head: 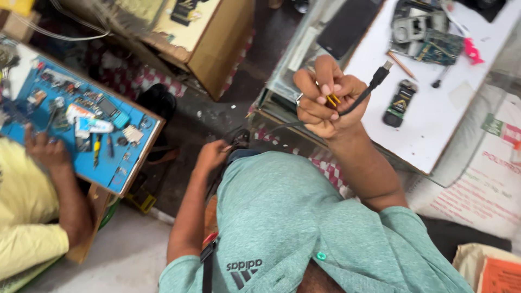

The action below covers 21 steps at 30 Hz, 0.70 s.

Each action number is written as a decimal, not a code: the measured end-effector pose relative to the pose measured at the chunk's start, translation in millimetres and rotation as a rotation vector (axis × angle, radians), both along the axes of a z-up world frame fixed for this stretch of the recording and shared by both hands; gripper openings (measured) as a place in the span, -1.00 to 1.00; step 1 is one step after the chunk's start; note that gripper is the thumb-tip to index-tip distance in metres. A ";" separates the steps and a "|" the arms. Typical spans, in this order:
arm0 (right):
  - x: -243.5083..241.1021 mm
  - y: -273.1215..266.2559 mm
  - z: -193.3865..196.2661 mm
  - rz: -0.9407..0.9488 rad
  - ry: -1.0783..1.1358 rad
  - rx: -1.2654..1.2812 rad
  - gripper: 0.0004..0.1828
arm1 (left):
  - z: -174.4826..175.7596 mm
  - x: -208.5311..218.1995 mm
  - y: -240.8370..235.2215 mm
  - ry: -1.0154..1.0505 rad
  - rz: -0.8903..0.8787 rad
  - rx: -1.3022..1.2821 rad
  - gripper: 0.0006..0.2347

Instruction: The person uses a precision screwdriver to remove screws from a disassembled mobile phone. They then handle the phone's battery and circuit board, inspecting the components and connecting a charging cable to the device.

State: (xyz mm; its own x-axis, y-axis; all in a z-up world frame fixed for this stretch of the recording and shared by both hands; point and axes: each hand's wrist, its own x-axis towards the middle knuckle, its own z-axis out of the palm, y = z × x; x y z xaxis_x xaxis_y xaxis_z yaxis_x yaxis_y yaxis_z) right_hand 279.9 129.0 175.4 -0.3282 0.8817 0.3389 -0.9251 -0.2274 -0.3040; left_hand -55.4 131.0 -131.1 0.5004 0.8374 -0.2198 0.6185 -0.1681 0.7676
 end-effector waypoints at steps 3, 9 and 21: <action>16.3 -0.5 3.9 -0.059 0.037 0.020 -0.92 | -11.5 -42.4 -13.7 0.131 0.140 -0.071 -0.74; 58.1 -8.9 13.8 -0.275 0.029 0.103 -0.90 | 10.3 -83.3 -54.1 0.454 0.383 -0.404 -0.74; 212.9 -73.6 -33.3 -0.943 -0.089 -0.257 -0.74 | 4.4 -117.0 -62.1 -0.452 0.902 -0.641 -0.60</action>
